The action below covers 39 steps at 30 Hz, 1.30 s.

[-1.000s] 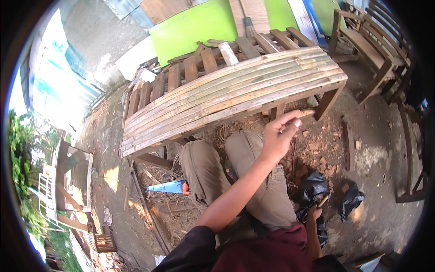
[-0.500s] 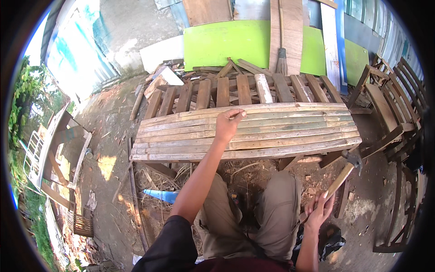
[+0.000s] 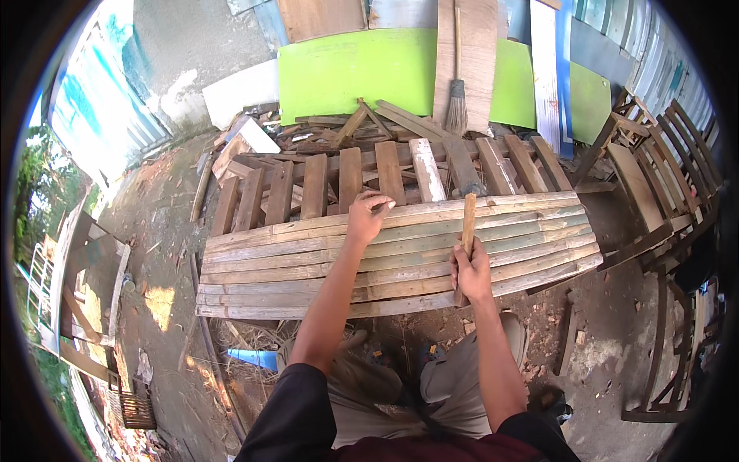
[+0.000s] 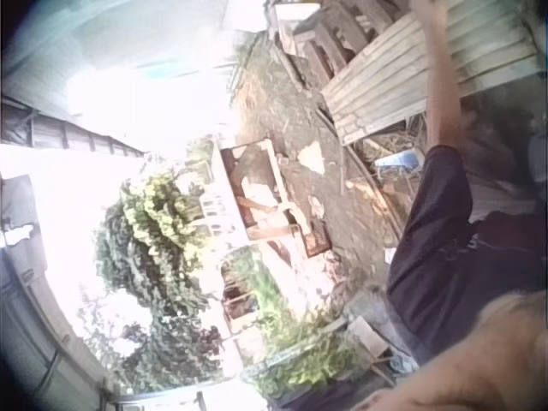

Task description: The person hammers nails into a wooden pallet using a hammer, then uses a metal bar to pry apart sections of the pallet. The person works on the pallet while sitting on the ground.

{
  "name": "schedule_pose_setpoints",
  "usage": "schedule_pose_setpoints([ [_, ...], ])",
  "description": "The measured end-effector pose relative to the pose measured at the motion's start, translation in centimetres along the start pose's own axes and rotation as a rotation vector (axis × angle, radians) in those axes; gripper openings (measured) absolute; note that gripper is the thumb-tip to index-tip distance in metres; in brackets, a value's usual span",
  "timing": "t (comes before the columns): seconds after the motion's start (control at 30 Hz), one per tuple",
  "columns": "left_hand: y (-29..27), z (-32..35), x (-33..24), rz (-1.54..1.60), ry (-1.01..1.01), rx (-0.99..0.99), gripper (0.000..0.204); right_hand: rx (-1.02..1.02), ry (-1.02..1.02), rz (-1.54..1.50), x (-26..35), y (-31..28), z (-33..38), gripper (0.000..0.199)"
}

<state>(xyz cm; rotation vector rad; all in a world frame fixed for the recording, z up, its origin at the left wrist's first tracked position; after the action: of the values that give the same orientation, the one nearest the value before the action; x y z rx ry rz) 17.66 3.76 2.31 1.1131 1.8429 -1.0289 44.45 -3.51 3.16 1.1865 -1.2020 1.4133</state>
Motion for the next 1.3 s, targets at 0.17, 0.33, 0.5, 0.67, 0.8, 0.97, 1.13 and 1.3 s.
schedule_pose_setpoints([
  [0.17, -0.01, -0.25, -0.14, -0.077, 0.013, 0.022, 0.018, -0.008, 0.037, -0.009, 0.71, 0.19, 0.4, 0.025],
  [0.33, 0.02, -0.05, -0.14, -0.11, -0.052, 0.062, 0.02, 0.014, 0.044, 0.024, 0.63, 0.21, 0.15, 0.027],
  [0.5, 0.1, -0.32, 0.13, -0.148, -0.02, 0.071, 0.019, -0.009, 0.04, 0.026, 0.55, -0.01, -0.01, 0.028],
  [0.67, -0.06, -0.38, -0.02, -0.143, -0.003, 0.053, 0.02, 0.006, 0.031, 0.019, 0.69, 0.1, -0.25, 0.024],
  [0.8, 0.23, -0.32, 0.08, -0.146, -0.014, 0.062, 0.02, -0.006, 0.033, 0.001, 0.59, -0.09, -0.09, 0.024],
  [0.97, -0.07, -0.36, 0.43, -0.153, 0.01, 0.07, 0.021, 0.004, 0.021, 0.017, 0.74, 0.17, -0.26, 0.024],
  [1.13, 0.04, -0.17, 0.42, -0.101, -0.049, 0.082, 0.019, 0.011, 0.071, 0.026, 0.89, 0.06, -0.02, 0.026],
  [1.3, 0.23, -0.02, 0.0, -0.12, 0.0, 0.075, 0.018, 0.016, 0.039, 0.061, 0.88, 0.22, 0.08, 0.032],
])
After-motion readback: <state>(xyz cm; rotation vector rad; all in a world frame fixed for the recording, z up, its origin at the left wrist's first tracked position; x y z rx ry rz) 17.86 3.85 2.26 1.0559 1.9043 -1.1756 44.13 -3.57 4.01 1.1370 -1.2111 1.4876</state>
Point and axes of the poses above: each hand's wrist, its own z-axis away from the middle knuckle, its own y-axis out of the palm, x = y × z, the point moved 3 cm from there along -z, towards the middle knuckle, and after that the axes turned 14 degrees about z, right-handed, at the moved point
